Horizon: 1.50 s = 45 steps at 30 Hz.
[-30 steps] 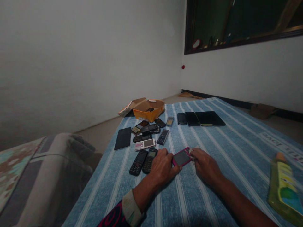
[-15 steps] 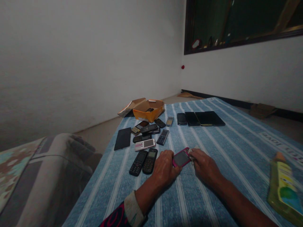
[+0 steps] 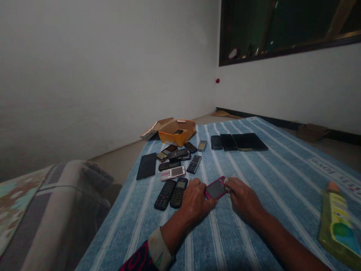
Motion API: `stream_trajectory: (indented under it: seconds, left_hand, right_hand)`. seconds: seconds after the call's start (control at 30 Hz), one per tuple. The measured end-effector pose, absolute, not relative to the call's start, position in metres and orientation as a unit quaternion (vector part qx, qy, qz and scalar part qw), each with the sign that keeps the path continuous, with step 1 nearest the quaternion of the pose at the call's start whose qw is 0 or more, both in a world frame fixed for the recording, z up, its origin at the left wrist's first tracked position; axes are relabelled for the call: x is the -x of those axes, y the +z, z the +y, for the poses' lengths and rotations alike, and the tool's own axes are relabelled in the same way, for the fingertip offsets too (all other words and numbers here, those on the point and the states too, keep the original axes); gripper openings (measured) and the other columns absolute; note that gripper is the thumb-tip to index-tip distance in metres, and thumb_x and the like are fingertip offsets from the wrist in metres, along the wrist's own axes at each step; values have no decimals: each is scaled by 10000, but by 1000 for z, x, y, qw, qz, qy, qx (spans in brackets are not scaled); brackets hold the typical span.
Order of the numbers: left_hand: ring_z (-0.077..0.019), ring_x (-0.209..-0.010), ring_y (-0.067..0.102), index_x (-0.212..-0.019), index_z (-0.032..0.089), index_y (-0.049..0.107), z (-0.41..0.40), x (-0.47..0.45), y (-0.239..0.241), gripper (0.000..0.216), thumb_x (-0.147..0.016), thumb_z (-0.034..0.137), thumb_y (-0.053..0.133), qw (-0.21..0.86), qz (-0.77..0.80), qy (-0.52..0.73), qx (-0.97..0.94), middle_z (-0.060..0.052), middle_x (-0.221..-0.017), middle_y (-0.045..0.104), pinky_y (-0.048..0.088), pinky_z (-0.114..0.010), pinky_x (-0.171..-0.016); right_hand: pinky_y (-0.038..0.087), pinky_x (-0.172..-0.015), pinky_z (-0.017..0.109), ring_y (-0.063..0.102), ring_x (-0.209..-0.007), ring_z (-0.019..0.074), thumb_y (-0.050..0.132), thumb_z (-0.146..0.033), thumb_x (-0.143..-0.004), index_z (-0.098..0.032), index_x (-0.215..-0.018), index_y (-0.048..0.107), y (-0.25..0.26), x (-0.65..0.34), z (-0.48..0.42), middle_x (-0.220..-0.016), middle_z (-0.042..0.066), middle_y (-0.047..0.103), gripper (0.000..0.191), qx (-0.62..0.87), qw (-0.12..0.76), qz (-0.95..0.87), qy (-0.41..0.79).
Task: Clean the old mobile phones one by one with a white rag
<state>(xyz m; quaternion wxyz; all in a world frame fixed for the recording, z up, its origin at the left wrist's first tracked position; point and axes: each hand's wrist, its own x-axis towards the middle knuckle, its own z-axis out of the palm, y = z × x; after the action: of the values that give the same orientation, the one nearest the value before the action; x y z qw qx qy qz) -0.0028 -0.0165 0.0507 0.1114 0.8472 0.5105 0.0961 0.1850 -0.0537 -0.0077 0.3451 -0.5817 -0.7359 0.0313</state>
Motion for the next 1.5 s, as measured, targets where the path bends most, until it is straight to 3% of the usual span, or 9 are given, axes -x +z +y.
stream_trajectory:
  seconds: [0.47,0.67,0.83,1.0,1.5]
  left_hand:
    - [-219,-856,600,-891,192,507,-21,3,31,183,-741,220,608,131,517,170,-829,-52,-890,588,456,-312,-744]
    - [-243,-907,594,-939,188,491,-25,4,32,143,-808,161,541,84,466,164,-865,-74,-910,605,464,-345,-796]
    - [-242,-875,586,-933,186,485,-27,5,28,145,-807,131,531,56,425,185,-884,-76,-898,605,476,-351,-778]
    - [-221,-758,575,-873,198,478,-26,5,22,43,-879,156,471,14,399,235,-886,-53,-810,596,471,-337,-697]
    - [-188,-646,541,-813,201,474,-25,7,17,195,-959,163,350,-39,327,305,-894,-33,-707,573,442,-307,-622]
  right_hand:
    - [527,-931,378,626,-1068,210,431,-35,-811,-183,-1079,643,-14,-181,-53,-1132,107,651,372,564,431,-705,-1]
    - [518,-977,431,593,-1164,245,438,-65,-871,-153,-1155,620,-5,-178,-57,-1214,158,632,349,520,468,-709,-84]
    - [482,-1030,479,513,-1273,266,432,-28,-871,-153,-1187,596,-1,-171,-61,-1244,158,627,377,467,441,-755,-135]
    - [498,-1004,498,535,-1242,283,434,-7,-857,-127,-1146,605,-2,-171,-60,-1203,172,646,356,465,421,-763,-155]
    - [480,-1008,510,558,-1181,291,452,0,-846,-110,-1124,599,3,-159,-66,-1162,165,651,333,442,412,-780,-161]
